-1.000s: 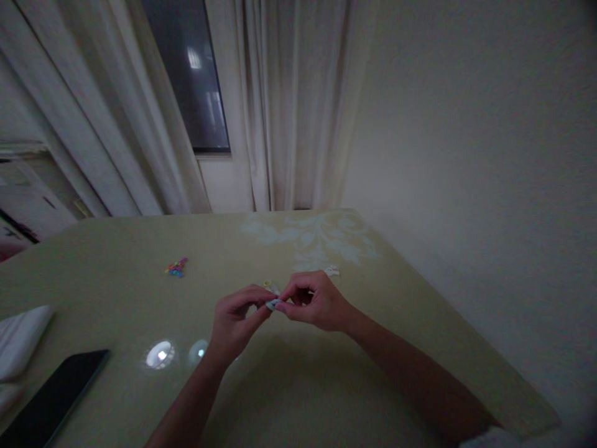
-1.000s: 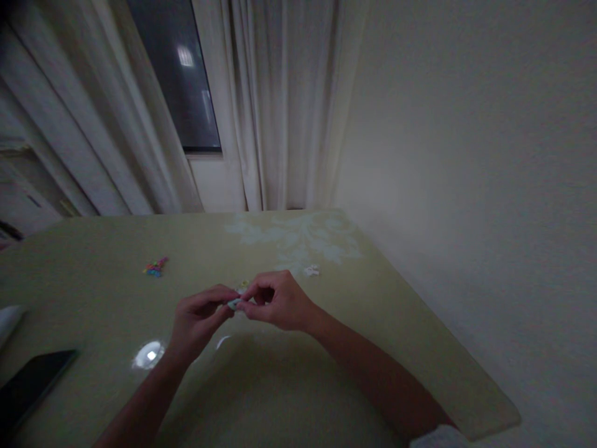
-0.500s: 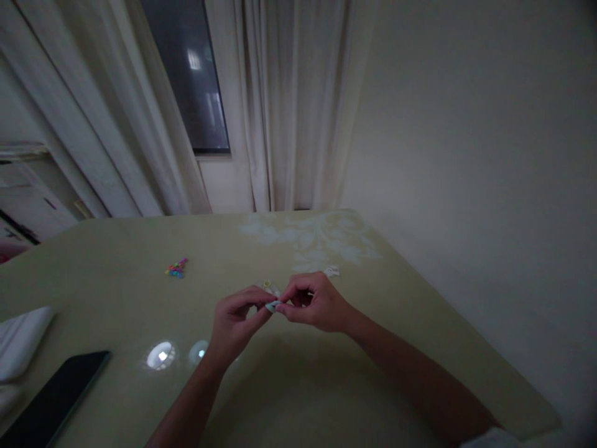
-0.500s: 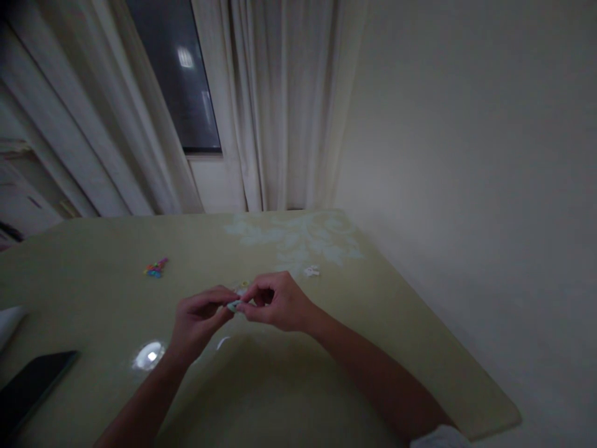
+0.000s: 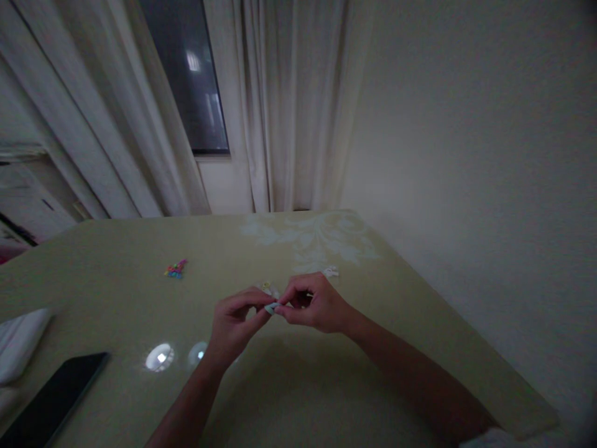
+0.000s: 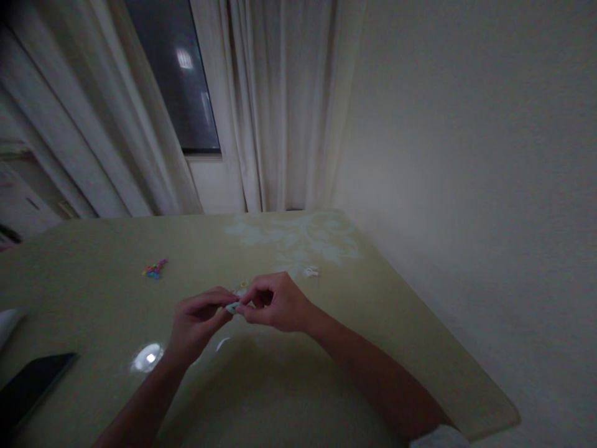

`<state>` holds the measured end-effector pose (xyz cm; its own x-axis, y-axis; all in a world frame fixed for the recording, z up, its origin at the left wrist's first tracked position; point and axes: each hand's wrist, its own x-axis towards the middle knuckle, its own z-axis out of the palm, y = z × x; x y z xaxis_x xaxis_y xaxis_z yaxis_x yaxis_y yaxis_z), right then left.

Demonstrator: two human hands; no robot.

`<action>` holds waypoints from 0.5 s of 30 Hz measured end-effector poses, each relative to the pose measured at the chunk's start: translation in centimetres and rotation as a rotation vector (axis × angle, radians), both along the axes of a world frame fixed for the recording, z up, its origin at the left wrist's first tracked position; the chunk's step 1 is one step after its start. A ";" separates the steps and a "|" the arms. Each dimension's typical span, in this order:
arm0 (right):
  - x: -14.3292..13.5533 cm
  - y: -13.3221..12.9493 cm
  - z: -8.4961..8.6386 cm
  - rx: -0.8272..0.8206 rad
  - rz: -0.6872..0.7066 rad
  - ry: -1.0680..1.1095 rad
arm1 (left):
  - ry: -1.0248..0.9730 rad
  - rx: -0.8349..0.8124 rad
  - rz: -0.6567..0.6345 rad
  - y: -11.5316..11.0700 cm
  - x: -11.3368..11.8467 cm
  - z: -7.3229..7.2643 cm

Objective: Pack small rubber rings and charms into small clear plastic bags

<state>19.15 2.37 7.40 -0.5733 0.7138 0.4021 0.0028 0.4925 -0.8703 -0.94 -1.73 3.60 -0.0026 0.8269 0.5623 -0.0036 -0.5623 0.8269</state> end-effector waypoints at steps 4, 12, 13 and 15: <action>0.0 0.0 -0.1 0.000 0.003 0.005 | -0.004 -0.001 -0.009 0.0 0.0 0.0; 0.0 -0.1 0.0 -0.024 -0.004 -0.006 | -0.014 -0.009 -0.002 0.0 0.1 0.0; 0.0 0.0 0.0 -0.023 -0.004 -0.005 | -0.012 -0.010 -0.004 0.0 0.1 0.0; 0.0 0.0 -0.1 -0.020 -0.005 -0.007 | -0.003 -0.007 0.004 0.0 0.1 0.0</action>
<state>19.12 2.38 7.29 -0.5724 0.7245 0.3841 0.0112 0.4752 -0.8798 -0.87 -1.77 3.58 -0.0076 0.8309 0.5563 -0.0034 -0.5563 0.8309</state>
